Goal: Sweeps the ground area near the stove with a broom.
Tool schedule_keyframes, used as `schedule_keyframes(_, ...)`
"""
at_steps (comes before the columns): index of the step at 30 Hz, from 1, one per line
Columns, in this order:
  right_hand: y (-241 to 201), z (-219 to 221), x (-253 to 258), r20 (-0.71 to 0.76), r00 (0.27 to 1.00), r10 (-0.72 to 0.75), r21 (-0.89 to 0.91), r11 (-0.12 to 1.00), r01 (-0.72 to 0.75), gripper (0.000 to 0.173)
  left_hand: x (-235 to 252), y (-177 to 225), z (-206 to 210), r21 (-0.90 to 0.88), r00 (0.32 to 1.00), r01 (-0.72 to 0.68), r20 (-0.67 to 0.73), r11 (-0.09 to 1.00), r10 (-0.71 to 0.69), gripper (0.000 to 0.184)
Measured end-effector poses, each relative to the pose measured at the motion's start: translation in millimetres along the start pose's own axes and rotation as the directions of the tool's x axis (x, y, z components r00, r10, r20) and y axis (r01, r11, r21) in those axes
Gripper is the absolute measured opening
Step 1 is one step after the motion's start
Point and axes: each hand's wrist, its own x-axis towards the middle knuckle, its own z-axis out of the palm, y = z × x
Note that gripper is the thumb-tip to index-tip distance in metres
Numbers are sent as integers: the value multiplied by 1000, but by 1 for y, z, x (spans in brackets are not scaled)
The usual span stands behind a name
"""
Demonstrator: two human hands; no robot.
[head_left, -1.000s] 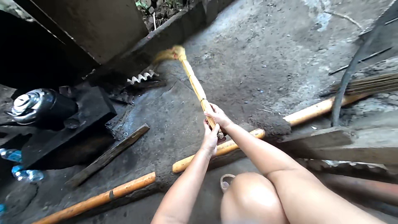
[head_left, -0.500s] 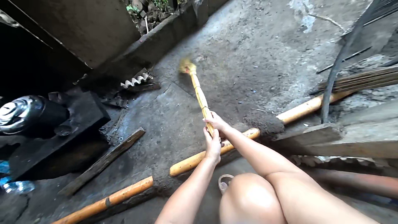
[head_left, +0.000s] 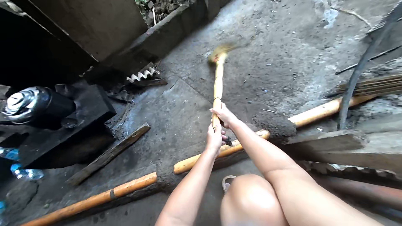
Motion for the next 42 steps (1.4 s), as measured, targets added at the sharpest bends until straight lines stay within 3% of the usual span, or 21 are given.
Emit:
schedule_keyframes(3,-1,26,2,142,990,26,-83,996,-14,56,-1,-3,-7,-24,995,-64,-76,998,62,39)
schedule_keyframes(7,-14,23,-9,236,963,-133,-66,986,153,59,-2,-8,0,51,981,-191,-8,980,192,52)
schedule_keyframes(12,7,-11,-22,54,968,-246,-71,966,250,60,3,-29,13,143,984,-143,126,979,125,57)
schedule_keyframes(16,45,-16,-24,-106,993,-49,-134,990,35,66,-9,-40,2,132,995,64,72,989,-74,48)
schedule_keyframes(19,57,0,-29,-67,991,117,-158,979,-126,61,-25,-47,-2,8,979,198,-48,980,-198,44)
schedule_keyframes(24,38,13,-28,129,980,151,-258,959,-114,57,-37,-40,3,-70,994,63,-82,996,-69,45)
schedule_keyframes(28,18,-3,-34,246,969,7,-167,985,35,50,-38,-30,17,-20,999,-20,29,1000,21,52)
schedule_keyframes(32,23,-16,-40,119,987,-110,-135,983,126,54,-32,-38,16,48,995,-17,97,999,13,53)
schedule_keyframes(36,35,-13,-39,-16,999,31,-135,990,-33,57,-32,-40,6,64,996,69,60,996,-73,45)
schedule_keyframes(39,39,-4,-36,24,990,136,-159,979,-130,54,-33,-44,-1,74,996,79,31,994,-81,45)
schedule_keyframes(42,36,5,-29,107,987,117,-182,979,-96,52,-31,-43,-4,68,999,44,22,997,-45,48)
